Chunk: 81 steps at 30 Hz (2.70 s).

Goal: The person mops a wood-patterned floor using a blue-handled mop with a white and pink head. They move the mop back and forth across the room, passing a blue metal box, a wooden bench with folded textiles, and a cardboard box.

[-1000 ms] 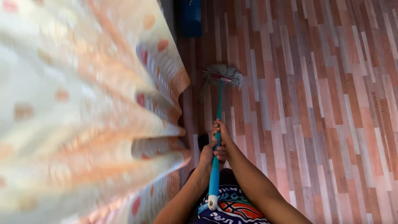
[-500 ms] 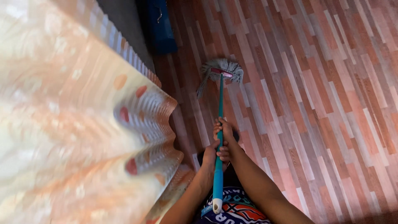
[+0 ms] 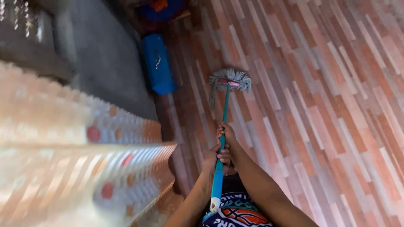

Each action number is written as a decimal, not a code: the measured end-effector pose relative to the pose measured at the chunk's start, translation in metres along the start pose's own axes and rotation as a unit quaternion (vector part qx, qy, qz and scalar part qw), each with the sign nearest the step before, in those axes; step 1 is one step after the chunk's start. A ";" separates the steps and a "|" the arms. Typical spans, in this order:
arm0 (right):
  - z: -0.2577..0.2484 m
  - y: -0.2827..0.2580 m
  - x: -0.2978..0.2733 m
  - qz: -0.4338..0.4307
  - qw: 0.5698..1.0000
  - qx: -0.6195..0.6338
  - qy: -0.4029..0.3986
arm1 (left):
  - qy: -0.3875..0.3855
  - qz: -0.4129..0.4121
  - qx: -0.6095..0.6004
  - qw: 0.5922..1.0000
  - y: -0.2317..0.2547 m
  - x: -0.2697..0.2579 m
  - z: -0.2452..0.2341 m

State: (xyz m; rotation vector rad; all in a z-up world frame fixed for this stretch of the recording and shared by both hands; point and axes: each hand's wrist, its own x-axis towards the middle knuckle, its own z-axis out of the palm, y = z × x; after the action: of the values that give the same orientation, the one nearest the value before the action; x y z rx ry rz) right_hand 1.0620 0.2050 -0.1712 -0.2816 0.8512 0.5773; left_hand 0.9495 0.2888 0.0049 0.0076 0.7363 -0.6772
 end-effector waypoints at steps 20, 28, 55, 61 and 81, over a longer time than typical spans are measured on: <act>0.150 -0.240 0.071 0.042 0.997 -0.065 0.007 | 0.038 0.081 0.016 0.996 0.059 0.208 0.194; 0.241 -0.342 0.104 -0.060 0.962 -0.259 0.062 | -0.162 0.028 -0.140 0.977 0.106 0.333 0.229; 0.385 -0.579 0.250 -0.014 0.958 -0.285 0.029 | -0.343 0.067 -0.189 0.918 0.206 0.567 0.401; 0.396 -0.609 0.313 0.111 0.981 -0.157 0.004 | -0.190 0.090 -0.112 0.971 0.243 0.586 0.443; 0.560 -0.731 0.570 0.069 0.971 -0.229 -0.002 | -0.087 0.041 -0.145 0.985 0.478 0.727 0.601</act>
State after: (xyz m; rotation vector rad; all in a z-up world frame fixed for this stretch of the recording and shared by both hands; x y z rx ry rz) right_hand 2.1339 0.0736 -0.2508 -0.6452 0.7292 0.9045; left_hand 1.9864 0.1121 -0.1027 -0.2831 0.6570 -0.4802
